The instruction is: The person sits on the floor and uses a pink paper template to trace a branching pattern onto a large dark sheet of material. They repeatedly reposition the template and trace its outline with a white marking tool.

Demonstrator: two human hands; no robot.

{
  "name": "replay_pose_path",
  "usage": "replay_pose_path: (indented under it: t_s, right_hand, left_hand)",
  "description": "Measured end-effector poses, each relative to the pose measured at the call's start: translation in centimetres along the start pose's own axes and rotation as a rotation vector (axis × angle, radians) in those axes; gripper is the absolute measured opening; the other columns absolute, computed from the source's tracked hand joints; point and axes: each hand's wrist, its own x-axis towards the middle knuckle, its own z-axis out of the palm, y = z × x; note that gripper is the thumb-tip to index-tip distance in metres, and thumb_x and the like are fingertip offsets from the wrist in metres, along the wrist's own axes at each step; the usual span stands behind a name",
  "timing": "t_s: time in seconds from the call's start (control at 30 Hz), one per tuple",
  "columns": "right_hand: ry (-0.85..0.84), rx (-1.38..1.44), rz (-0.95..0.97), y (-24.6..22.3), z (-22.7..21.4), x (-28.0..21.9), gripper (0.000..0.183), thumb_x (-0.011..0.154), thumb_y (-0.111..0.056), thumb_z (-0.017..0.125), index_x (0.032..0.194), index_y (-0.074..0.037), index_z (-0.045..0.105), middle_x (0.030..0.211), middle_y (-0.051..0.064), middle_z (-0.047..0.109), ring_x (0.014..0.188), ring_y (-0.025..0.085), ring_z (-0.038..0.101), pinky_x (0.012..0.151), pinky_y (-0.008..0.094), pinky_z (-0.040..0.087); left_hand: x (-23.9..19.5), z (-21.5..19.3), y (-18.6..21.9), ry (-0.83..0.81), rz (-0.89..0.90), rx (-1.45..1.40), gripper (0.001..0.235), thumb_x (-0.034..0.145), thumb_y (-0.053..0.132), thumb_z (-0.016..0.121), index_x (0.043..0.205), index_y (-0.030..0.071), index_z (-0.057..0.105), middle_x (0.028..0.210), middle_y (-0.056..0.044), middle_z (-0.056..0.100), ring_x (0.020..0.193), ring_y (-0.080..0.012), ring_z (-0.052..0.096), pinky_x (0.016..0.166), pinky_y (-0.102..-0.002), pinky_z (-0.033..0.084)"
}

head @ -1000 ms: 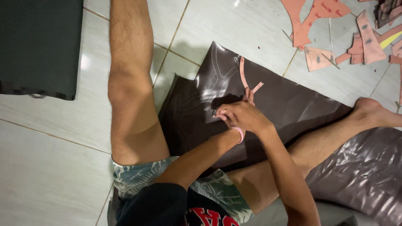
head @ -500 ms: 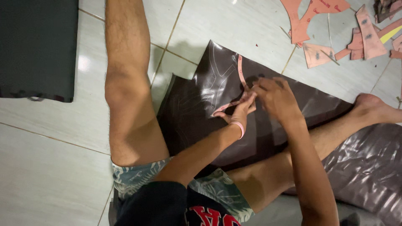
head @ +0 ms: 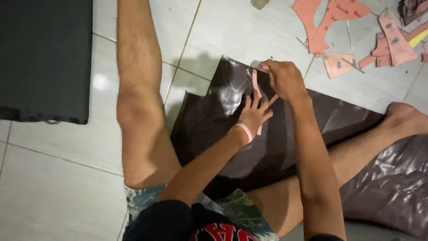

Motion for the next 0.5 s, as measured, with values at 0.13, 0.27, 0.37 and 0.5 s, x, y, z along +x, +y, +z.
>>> replay_pose_path:
  t_s: [0.13,0.27,0.37,0.5]
  right_hand:
    - [-0.002,0.000,0.154,0.2,0.2,-0.5,0.013,0.103,-0.009,0.064,0.112,-0.007,0.073,0.089,0.020,0.070,0.082,0.041,0.067,0.074,0.050,0.052]
    - [0.018,0.053,0.171,0.3,0.6,-1.6,0.017,0.101,-0.007,0.062,0.115,-0.008,0.071,0.093,0.019,0.071,0.083,0.039,0.068,0.072,0.049,0.052]
    - [-0.003,0.064,0.210,0.2,0.5,-2.1,0.014,0.103,-0.009,0.063,0.114,-0.009,0.071,0.090,0.019,0.071,0.079,0.040,0.067,0.070,0.049,0.050]
    - [0.033,0.058,0.199,0.2,0.4,-2.0,0.017,0.102,-0.007,0.061,0.116,-0.009,0.070,0.089,0.018,0.071,0.080,0.039,0.067,0.071,0.049,0.050]
  left_hand:
    - [1.0,2.6,-0.1,0.122,-0.024,0.082,0.075,0.083,0.033,0.074,0.148,0.025,0.039,0.156,-0.017,0.028,0.147,-0.0542,0.018,0.112,-0.060,0.028]
    - [1.4,3.7,0.0,0.163,-0.025,0.037,0.072,0.084,0.031,0.074,0.148,0.026,0.041,0.156,-0.016,0.030,0.149,-0.0503,0.019,0.115,-0.057,0.028]
    - [1.4,2.9,-0.2,0.036,-0.003,0.081,0.083,0.079,0.029,0.076,0.151,0.025,0.036,0.156,-0.015,0.027,0.147,-0.0495,0.017,0.114,-0.055,0.026]
    - [1.1,1.9,-0.8,0.105,-0.011,0.060,0.078,0.081,0.026,0.076,0.149,0.028,0.038,0.157,-0.013,0.029,0.148,-0.0492,0.019,0.116,-0.053,0.026]
